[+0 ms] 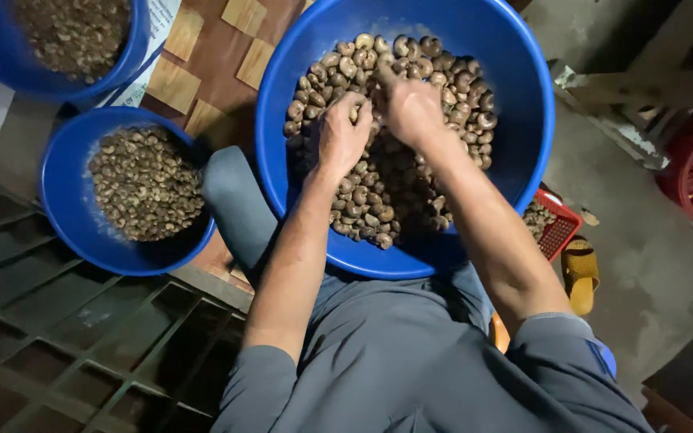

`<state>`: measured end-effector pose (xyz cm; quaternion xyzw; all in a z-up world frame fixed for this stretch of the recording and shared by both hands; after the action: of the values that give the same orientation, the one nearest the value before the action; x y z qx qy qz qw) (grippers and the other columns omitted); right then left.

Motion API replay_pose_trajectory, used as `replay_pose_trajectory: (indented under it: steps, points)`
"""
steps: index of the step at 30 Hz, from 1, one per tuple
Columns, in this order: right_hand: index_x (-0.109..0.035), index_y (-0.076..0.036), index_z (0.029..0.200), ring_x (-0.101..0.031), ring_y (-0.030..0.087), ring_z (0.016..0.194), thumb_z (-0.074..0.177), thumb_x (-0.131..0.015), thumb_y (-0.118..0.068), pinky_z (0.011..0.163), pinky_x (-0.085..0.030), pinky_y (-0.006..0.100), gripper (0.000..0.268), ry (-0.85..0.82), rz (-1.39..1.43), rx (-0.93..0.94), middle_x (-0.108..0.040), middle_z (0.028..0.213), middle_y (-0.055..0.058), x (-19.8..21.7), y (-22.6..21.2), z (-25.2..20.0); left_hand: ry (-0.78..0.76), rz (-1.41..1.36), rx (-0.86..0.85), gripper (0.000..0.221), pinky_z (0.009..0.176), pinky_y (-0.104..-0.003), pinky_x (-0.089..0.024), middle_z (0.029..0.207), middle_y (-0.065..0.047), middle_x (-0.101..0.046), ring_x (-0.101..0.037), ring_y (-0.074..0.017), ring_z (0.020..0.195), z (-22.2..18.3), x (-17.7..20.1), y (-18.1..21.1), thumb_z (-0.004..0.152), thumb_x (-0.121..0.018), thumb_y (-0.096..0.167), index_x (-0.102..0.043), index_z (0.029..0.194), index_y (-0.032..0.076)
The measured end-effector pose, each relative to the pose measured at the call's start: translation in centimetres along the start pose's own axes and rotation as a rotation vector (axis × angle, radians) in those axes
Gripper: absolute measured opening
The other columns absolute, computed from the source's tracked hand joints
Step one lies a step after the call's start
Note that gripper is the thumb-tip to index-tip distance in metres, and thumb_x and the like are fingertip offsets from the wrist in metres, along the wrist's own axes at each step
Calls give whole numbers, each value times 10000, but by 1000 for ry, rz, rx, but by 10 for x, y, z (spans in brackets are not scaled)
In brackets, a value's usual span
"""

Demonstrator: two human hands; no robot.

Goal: The person sits with a large blue basin of cashew nuts on their lap and repeatedly scoops, lifts, and drops the nuts within the basin. They occasionally transfer small handfuls to a nearby red basket. The action is continuous and repetitive throughout the clip.

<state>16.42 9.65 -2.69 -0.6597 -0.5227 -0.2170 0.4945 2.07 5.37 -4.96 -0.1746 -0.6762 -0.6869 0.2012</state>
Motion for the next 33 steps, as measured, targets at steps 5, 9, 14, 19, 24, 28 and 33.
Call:
replay_pose_trajectory:
  steps: [5, 9, 14, 19, 24, 28, 33]
  points:
    - [-239, -86, 1620, -504, 187, 476, 920, -545, 51, 456, -532, 349, 776, -29, -368, 32, -557, 588, 0, -26, -3, 9, 36, 53, 46, 135, 777, -456, -512, 934, -114, -783, -711, -361, 869, -2, 8, 3, 922, -625, 203, -721, 951, 112]
    - [-498, -103, 1485, -389, 66, 375, 873, -557, -90, 352, -380, 255, 615, 363, -617, 263, -460, 494, -148, -60, 27, 11, 6, 1, 50, 159, 841, -430, -521, 962, -116, -772, -711, -332, 909, -2, 3, -4, 938, -600, 184, -713, 975, 79]
    - [-492, -92, 1238, -675, 282, 883, 1064, -514, -270, 809, -612, 461, 250, 8, 542, 33, -671, 1089, 150, 1, -6, -34, 49, 20, 61, 218, 817, -422, -556, 1013, -132, -794, -742, -331, 926, 0, 8, -1, 966, -589, 227, -735, 1028, 77]
    - [-625, -159, 967, -494, 153, 425, 872, -563, -343, 331, -314, 216, 216, -102, 1404, -264, -537, 614, 74, -31, 4, -39, 102, -168, 227, 181, 664, -369, -599, 802, -92, -749, -728, -243, 701, 3, 23, 15, 949, -620, 307, -744, 977, 179]
    - [-621, -146, 978, -598, 195, 503, 879, -579, -617, 340, -360, 213, 483, -223, 1617, -443, -659, 747, 94, -49, -30, -56, 153, -238, 91, 179, 661, -423, -593, 708, -119, -716, -741, -298, 696, -3, 17, 25, 1001, -603, 271, -740, 1043, 165]
    - [-602, -129, 867, -536, 184, 619, 890, -640, -508, 477, -394, 261, 381, -105, 1964, -532, -573, 777, 24, -69, -32, -42, 69, -179, -282, 124, 834, -451, -570, 944, -131, -684, -707, -368, 935, -21, 19, 64, 1038, -633, 200, -701, 1042, 96]
    - [-655, -113, 920, -658, 252, 852, 840, -734, -477, 738, -578, 368, 382, -108, 2168, -560, -682, 938, 76, -66, -22, -45, -38, -229, -315, 288, 894, -440, -572, 1047, -69, -706, -721, -301, 998, -29, 23, 79, 1109, -511, 346, -701, 1121, 130]
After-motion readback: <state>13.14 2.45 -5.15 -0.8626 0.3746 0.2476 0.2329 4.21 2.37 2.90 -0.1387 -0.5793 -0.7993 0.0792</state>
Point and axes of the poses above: each hand's wrist, its own z-axis towards the middle knuckle, its own x-axis out of the back of the hand, y = z × x, the point moved 3 cm from there along z, towards the middle knuckle
